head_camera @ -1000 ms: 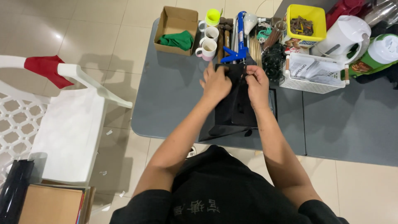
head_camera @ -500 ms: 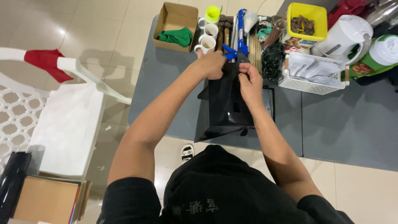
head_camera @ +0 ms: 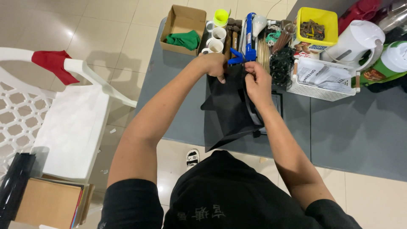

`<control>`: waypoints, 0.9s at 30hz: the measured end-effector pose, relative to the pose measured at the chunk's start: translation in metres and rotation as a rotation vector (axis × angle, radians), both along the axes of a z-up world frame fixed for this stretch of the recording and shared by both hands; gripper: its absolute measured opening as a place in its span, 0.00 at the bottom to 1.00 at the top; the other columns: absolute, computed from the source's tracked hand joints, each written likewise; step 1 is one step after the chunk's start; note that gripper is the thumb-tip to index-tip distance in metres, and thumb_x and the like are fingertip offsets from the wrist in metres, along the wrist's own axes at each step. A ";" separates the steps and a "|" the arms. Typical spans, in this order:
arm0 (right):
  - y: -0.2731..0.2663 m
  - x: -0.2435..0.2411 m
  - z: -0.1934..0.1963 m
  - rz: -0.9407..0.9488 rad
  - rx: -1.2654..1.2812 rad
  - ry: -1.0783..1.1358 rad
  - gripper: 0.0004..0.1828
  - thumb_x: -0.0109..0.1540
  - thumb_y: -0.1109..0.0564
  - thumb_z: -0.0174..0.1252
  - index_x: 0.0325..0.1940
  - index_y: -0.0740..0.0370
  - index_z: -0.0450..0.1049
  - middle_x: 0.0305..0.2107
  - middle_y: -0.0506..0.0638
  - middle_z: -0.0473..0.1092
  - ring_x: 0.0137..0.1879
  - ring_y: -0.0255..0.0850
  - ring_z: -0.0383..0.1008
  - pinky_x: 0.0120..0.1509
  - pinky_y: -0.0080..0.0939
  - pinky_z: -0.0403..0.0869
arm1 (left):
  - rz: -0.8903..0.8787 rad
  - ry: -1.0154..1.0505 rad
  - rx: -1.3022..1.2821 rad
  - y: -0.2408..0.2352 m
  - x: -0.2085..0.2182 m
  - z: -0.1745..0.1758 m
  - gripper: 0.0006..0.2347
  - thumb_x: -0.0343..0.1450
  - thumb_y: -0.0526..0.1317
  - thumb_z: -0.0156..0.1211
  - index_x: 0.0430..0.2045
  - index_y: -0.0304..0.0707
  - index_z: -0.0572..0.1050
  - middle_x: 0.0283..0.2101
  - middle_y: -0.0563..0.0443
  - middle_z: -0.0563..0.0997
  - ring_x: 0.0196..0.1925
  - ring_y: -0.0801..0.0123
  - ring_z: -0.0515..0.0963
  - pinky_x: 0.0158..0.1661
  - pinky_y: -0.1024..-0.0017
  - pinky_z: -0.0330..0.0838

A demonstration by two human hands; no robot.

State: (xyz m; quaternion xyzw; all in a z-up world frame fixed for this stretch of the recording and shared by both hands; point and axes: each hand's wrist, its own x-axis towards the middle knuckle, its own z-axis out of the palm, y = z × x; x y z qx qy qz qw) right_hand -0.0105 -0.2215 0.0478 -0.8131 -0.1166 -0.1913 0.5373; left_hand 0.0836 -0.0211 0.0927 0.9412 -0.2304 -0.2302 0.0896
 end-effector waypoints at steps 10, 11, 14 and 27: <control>0.006 -0.001 0.020 0.147 -0.178 -0.112 0.17 0.60 0.70 0.51 0.52 0.65 0.75 0.39 0.58 0.74 0.46 0.47 0.78 0.52 0.41 0.76 | 0.002 0.115 -0.313 0.011 0.035 -0.053 0.19 0.58 0.42 0.77 0.38 0.33 0.81 0.37 0.42 0.85 0.40 0.53 0.82 0.42 0.62 0.75; 0.009 -0.003 0.021 0.150 -0.233 -0.128 0.17 0.59 0.69 0.52 0.51 0.65 0.75 0.38 0.56 0.75 0.47 0.49 0.76 0.52 0.43 0.75 | 0.016 0.124 -0.367 0.012 0.037 -0.058 0.18 0.57 0.41 0.76 0.37 0.34 0.81 0.36 0.44 0.85 0.39 0.57 0.82 0.42 0.63 0.75; 0.014 -0.006 0.024 0.159 -0.320 -0.164 0.16 0.58 0.68 0.55 0.49 0.64 0.76 0.38 0.54 0.76 0.48 0.51 0.75 0.53 0.46 0.73 | 0.090 0.191 -0.524 0.015 0.034 -0.063 0.17 0.56 0.37 0.74 0.37 0.35 0.81 0.35 0.49 0.85 0.38 0.63 0.82 0.41 0.66 0.75; 0.016 -0.007 0.022 0.183 -0.419 -0.180 0.13 0.57 0.65 0.58 0.47 0.64 0.76 0.37 0.53 0.74 0.48 0.53 0.73 0.55 0.49 0.71 | 0.322 0.365 -0.862 0.020 0.007 -0.053 0.23 0.49 0.30 0.74 0.40 0.35 0.79 0.35 0.53 0.83 0.38 0.70 0.79 0.42 0.74 0.72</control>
